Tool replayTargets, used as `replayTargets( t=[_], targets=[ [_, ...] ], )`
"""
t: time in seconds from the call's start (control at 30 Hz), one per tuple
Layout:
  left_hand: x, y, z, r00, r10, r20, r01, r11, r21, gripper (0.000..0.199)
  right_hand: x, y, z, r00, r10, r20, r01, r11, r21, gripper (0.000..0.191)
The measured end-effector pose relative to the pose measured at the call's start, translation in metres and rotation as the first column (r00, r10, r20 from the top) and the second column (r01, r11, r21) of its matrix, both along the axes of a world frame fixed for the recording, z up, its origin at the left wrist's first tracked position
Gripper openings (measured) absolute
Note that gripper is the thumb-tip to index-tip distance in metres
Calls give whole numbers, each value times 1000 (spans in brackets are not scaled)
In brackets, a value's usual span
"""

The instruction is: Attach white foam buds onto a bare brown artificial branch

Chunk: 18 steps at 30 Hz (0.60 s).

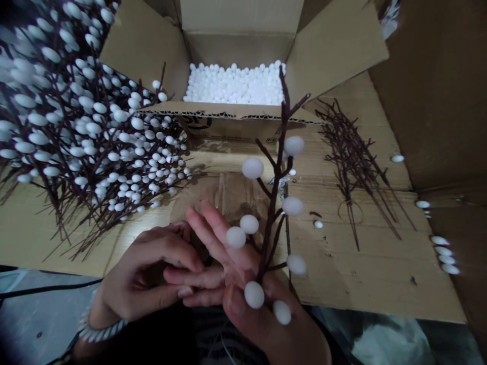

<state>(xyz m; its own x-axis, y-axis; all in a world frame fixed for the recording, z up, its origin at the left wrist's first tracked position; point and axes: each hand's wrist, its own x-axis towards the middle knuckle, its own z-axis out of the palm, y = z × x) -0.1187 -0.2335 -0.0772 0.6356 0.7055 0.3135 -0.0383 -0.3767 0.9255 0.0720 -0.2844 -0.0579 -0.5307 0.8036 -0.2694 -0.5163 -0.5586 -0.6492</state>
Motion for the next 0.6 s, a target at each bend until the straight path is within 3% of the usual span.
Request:
replayTargets(
  t=[0.07, 0.2, 0.43, 0.6],
  targets=[
    [1, 1, -1, 1000, 27, 14, -28, 999, 20, 14, 0, 0, 0, 999, 6, 34, -6, 1000, -10, 51],
    [0, -1, -6, 994, 99, 56, -100, 995, 28, 34, 0, 4, 0, 1000, 10, -13, -10, 1000, -28, 50],
    [0, -11, -3, 932, 272, 239, -229, 955, -190, 25, 2, 8, -2, 981, 21, -195, -23, 1000, -10, 46],
    [2, -4, -4, 906, 338, 255, -337, 940, -52, 29, 1, 7, -4, 981, 33, -192, -27, 999, 32, 48]
  ],
)
